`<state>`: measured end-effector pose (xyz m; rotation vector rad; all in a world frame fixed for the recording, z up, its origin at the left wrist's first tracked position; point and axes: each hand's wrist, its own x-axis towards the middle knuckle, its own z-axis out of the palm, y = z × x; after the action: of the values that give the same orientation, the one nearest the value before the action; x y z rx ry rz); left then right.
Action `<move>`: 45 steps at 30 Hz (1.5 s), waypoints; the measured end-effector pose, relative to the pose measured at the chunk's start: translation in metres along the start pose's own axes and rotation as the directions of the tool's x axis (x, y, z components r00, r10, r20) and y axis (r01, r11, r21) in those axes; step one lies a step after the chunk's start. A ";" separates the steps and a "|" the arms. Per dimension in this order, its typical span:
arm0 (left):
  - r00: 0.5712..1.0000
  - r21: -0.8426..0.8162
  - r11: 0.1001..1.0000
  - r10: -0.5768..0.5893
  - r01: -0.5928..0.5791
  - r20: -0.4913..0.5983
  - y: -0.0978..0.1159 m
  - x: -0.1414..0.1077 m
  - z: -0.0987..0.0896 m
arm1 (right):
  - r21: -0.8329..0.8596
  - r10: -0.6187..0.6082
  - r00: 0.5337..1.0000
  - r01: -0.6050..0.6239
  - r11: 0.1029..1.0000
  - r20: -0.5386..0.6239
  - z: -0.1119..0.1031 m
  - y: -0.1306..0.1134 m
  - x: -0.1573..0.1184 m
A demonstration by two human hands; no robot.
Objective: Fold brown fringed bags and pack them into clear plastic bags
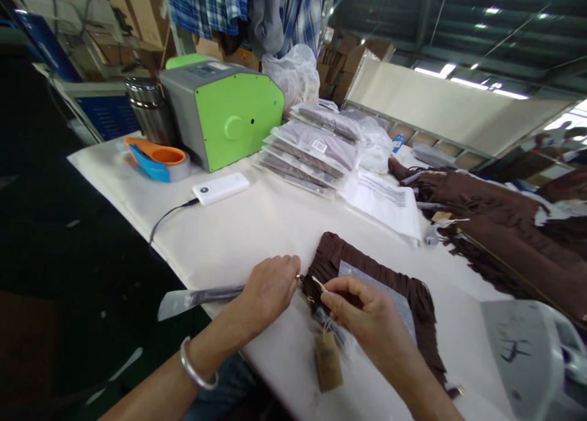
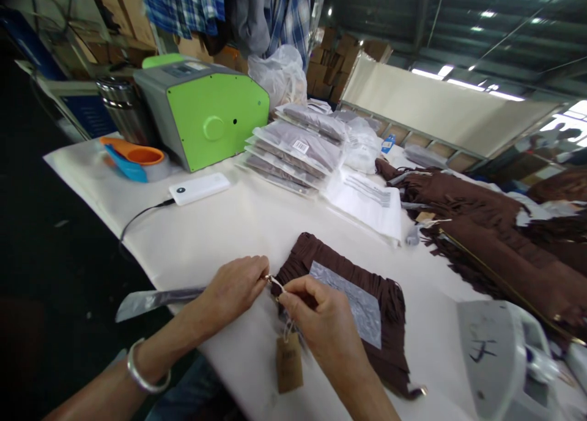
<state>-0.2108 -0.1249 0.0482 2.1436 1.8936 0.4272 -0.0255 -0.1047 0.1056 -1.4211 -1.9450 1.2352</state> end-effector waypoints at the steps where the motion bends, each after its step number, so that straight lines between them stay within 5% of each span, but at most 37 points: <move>1: 1.000 -0.041 0.999 -0.002 0.003 0.013 -0.001 -0.001 -0.001 | -0.050 -0.020 1.000 0.020 0.999 0.005 -0.002 -0.001 0.002; 5: 0.995 -0.288 0.954 -0.059 0.081 0.083 -0.004 -0.003 -0.004 | -0.256 -0.147 0.986 0.163 0.953 0.079 -0.009 -0.008 0.011; 12: 0.982 -0.660 0.728 -0.114 0.184 0.148 -0.008 -0.012 0.002 | -0.413 -0.269 0.927 0.360 0.837 0.262 -0.011 -0.013 0.024; 20: 0.977 -0.601 0.775 -0.102 0.196 0.187 -0.005 -0.014 0.000 | -0.505 -0.237 0.897 0.410 0.760 0.372 -0.006 -0.009 0.042; 28: 0.993 -0.210 0.973 -0.108 0.098 -0.040 0.007 -0.025 0.005 | -0.496 -0.187 0.856 0.442 0.747 0.482 -0.012 -0.004 0.058; 33: 0.986 -0.196 0.980 -0.071 0.042 -0.149 0.012 -0.035 0.016 | -0.426 -0.214 0.842 0.450 0.784 0.496 -0.013 0.003 0.057; 45: 0.983 -0.247 0.969 -0.074 0.030 -0.170 0.014 -0.038 0.021 | -0.530 -0.359 0.803 0.587 0.612 0.476 0.002 0.013 0.048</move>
<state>-0.1940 -0.1643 0.0316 1.9473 1.8706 0.8201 -0.0385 -0.0605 0.0863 -0.8310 -2.9476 0.5413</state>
